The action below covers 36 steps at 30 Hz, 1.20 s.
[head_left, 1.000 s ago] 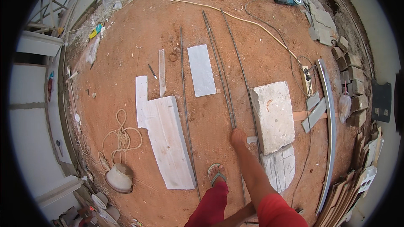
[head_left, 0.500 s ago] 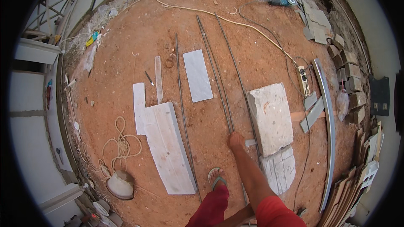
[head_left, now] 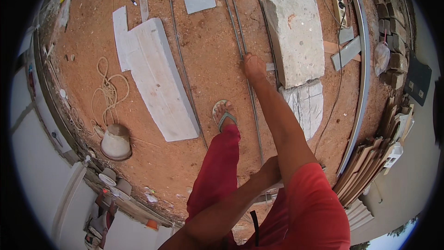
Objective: The person arranges long metal rods on the ground, measures them against a straight edge, and uses an angle grinder to cut them to length. The person repeatedly picks up rods, aligns them, and cuts them while another worker is visible in the background.
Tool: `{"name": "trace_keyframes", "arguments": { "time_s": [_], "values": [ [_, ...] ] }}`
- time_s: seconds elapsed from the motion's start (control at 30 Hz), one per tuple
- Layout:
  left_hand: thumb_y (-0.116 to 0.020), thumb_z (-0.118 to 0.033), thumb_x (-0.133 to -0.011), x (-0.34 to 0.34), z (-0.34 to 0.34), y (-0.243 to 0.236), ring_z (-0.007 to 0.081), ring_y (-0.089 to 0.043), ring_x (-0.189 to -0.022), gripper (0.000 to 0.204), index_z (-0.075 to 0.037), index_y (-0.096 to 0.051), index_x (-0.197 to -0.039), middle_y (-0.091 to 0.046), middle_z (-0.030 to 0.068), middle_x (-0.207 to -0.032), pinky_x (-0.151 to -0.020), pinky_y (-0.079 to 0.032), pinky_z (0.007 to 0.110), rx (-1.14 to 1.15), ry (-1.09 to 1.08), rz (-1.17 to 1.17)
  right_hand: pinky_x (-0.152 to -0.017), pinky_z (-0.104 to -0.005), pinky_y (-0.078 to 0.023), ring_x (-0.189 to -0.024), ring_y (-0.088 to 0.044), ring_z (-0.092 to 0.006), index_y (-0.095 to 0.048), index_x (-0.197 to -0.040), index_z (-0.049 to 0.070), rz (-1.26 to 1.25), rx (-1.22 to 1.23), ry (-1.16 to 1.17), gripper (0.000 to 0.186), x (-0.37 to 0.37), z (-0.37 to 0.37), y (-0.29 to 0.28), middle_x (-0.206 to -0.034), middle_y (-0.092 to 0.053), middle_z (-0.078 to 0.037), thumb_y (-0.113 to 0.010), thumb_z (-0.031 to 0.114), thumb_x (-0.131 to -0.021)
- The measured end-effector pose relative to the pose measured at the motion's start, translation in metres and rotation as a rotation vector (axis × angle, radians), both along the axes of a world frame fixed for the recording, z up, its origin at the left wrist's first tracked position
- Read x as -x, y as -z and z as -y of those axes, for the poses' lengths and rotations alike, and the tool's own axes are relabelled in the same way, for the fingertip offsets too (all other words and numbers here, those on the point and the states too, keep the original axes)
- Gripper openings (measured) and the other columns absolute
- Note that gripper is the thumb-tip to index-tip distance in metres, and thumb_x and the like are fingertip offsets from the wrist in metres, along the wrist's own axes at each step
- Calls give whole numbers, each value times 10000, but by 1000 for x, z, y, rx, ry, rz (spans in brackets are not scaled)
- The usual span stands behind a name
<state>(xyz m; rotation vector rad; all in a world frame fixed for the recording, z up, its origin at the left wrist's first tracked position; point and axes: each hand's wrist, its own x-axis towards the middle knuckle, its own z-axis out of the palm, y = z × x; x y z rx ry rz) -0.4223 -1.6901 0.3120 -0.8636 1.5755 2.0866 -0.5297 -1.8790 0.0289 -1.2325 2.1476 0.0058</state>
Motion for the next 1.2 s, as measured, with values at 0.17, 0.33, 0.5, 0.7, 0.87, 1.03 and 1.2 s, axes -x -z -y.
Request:
{"name": "trace_keyframes", "arguments": {
  "time_s": [0.17, 0.33, 0.5, 0.7, 0.87, 1.03, 1.2],
  "values": [
    [-638, -178, -845, 17, 45, -41, 454, -695, -759, 228, 37, -699, -798, -697, 267, -798, -741, -567, 502, 129, 255, 91, -861, -467, -593, -977, -740, -399, -714, -1035, 8, 108, -10, -173, 394, 20, -45, -64, -974, -748, -246, -691, 390, -940],
    [-653, -123, -803, 15, 20, -39, 448, -700, -782, 189, 64, -669, -779, -680, 283, -777, -754, -546, 515, 236, 320, 158, -809, -496, -581, -939, -726, -431, -706, -1001, -11, 320, -90, -78, 500, 45, -137, -127, -960, -734, -261, -711, 484, -929],
    [-671, -144, -810, 34, -13, -32, 443, -685, -754, 230, 80, -645, -765, -652, 296, -761, -712, -522, 495, 391, 463, 282, -796, -504, -564, -881, -716, -438, -695, -966, -20, 485, -72, 95, 514, 81, -278, -196, -870, -721, -253, -684, 494, -963],
    [-666, -140, -816, 53, -83, 3, 364, -661, -626, 228, 67, -633, -726, -606, 274, -671, -632, -494, 478, 503, 610, 272, -727, -500, -536, -789, -703, -420, -651, -902, -14, 433, -41, 431, 479, 182, -516, -294, -779, -691, -242, -654, 456, -998],
    [-643, -123, -876, 29, -183, -6, 307, -583, -525, 259, 70, -590, -713, -546, 244, -612, -540, -429, 432, 580, 522, 224, -718, -525, -538, -754, -687, -446, -641, -887, -20, 162, -221, 728, 460, 282, -782, -371, -752, -673, -257, -635, 423, -1010],
    [-622, -85, -924, -7, -264, -90, 236, -561, -529, 179, 50, -675, -819, -579, 202, -624, -549, -436, 407, 563, 547, 298, -758, -539, -546, -844, -697, -474, -659, -916, -47, -71, -315, 795, 502, 339, -1010, -413, -829, -693, -297, -618, 445, -1005],
    [-627, 6, -912, 40, -355, -222, 96, -518, -592, 143, 34, -730, -1007, -599, 32, -663, -557, -417, 312, 598, 261, 382, -785, -549, -537, -898, -694, -484, -673, -905, -39, -102, -387, 947, 465, 332, -1111, -432, -902, -698, -317, -624, 413, -1001]
  ]
}}
